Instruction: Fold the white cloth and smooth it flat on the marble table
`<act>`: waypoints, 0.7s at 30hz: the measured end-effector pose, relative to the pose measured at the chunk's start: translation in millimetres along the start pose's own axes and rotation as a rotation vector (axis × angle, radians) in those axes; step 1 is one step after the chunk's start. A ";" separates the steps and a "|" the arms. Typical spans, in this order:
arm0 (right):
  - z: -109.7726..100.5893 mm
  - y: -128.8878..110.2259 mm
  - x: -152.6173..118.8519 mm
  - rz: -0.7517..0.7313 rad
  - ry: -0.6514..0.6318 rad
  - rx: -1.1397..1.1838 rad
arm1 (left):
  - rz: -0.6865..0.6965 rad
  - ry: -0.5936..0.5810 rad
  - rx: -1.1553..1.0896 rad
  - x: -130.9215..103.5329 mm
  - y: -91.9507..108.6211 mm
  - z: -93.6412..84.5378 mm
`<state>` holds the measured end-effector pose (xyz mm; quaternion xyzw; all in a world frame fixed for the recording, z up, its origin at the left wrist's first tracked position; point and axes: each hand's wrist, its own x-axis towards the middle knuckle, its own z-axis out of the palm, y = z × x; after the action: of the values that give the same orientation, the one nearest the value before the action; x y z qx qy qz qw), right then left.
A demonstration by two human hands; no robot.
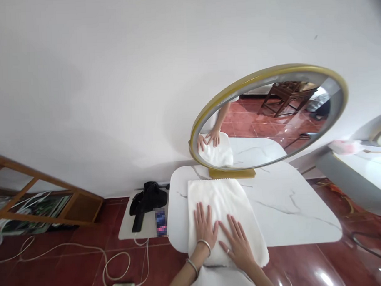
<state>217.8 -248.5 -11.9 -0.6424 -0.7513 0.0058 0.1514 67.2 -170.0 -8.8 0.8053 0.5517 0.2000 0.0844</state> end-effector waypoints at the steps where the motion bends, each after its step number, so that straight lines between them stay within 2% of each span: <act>1: -0.9 8.1 -6.1 0.044 0.012 -0.014 | 0.039 -0.011 -0.034 6.2 7.8 5.4; 3: -1.6 21.5 -15.8 0.115 0.027 -0.030 | 0.062 -0.022 -0.085 21.8 20.1 12.6; 5: -0.8 29.9 -21.0 0.151 0.023 -0.024 | -0.058 -0.010 -0.103 42.9 26.0 13.4; 8: 2.8 32.7 -19.6 0.181 0.008 0.003 | -0.321 -0.037 -0.122 82.2 20.8 3.4; 10: 5.8 30.9 -14.4 0.214 0.017 0.016 | -0.351 -0.102 -0.160 108.3 10.6 -7.0; 13: 8.6 30.6 -4.6 0.251 0.025 0.053 | -0.246 -0.192 -0.225 135.3 -1.9 -23.6; 15: 9.1 34.9 1.5 0.268 -0.002 0.083 | -0.167 -0.226 -0.256 141.2 0.2 -35.4; 18: 9.3 47.3 10.4 0.272 -0.082 0.135 | -0.008 -0.272 -0.286 135.9 25.2 -56.2; 21: 5.1 61.7 24.6 0.234 -0.023 0.204 | 0.333 -0.423 -0.305 127.6 68.0 -82.9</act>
<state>272.8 -213.0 -23.8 -0.7066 -0.6685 0.1069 0.2058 130.6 -85.0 119.7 0.8866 0.3458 0.1194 0.2832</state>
